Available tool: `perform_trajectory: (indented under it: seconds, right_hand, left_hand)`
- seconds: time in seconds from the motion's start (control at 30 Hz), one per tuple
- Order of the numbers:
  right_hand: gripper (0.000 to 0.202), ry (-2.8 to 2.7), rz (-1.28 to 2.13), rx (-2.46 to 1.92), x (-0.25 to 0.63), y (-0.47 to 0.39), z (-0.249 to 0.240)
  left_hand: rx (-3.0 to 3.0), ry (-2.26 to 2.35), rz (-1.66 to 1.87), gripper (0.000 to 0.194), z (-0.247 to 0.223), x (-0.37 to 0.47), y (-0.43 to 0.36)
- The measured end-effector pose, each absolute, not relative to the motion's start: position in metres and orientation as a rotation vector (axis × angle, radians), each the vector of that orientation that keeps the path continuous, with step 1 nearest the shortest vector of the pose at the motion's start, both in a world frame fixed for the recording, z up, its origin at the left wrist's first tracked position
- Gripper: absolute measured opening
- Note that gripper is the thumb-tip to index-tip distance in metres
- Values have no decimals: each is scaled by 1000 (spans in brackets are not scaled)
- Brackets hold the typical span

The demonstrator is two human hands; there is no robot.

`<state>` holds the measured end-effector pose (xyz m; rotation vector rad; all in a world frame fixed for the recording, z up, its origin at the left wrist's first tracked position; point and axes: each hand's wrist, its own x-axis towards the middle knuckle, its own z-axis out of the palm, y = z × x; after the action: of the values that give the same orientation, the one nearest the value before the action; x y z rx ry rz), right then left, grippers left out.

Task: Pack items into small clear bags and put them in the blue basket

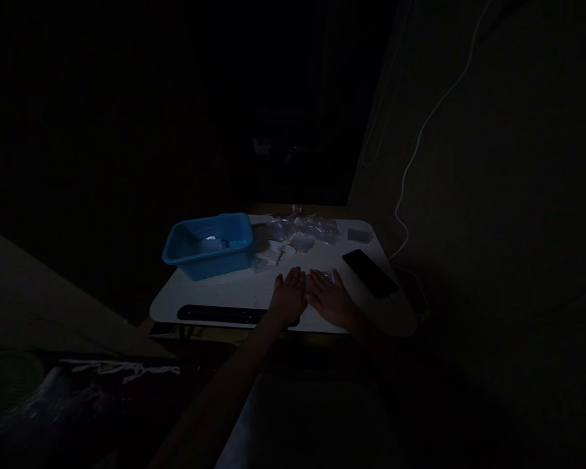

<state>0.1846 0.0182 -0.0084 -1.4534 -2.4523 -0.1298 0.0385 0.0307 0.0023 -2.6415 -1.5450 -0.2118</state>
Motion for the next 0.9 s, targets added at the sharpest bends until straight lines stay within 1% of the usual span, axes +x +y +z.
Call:
perform_trajectory:
  seconds: [0.23,0.63,0.8,0.9]
  right_hand:
    - [51,-2359,-132,-1567,184,17,-10]
    - [55,-2315,-132,-1622,183,16,-13]
    - [59,-2176,-95,-1747,182,16,-16]
    - [56,-2073,-60,-1779,185,19,-22]
  left_hand:
    - [-2623,-1565,-228,50,0,39,32]
    - [-2618,-1558,-237,49,1,39,31]
    - [-2603,-1562,-280,49,-5,40,34]
    - [-2594,-1571,-310,49,-6,40,34]
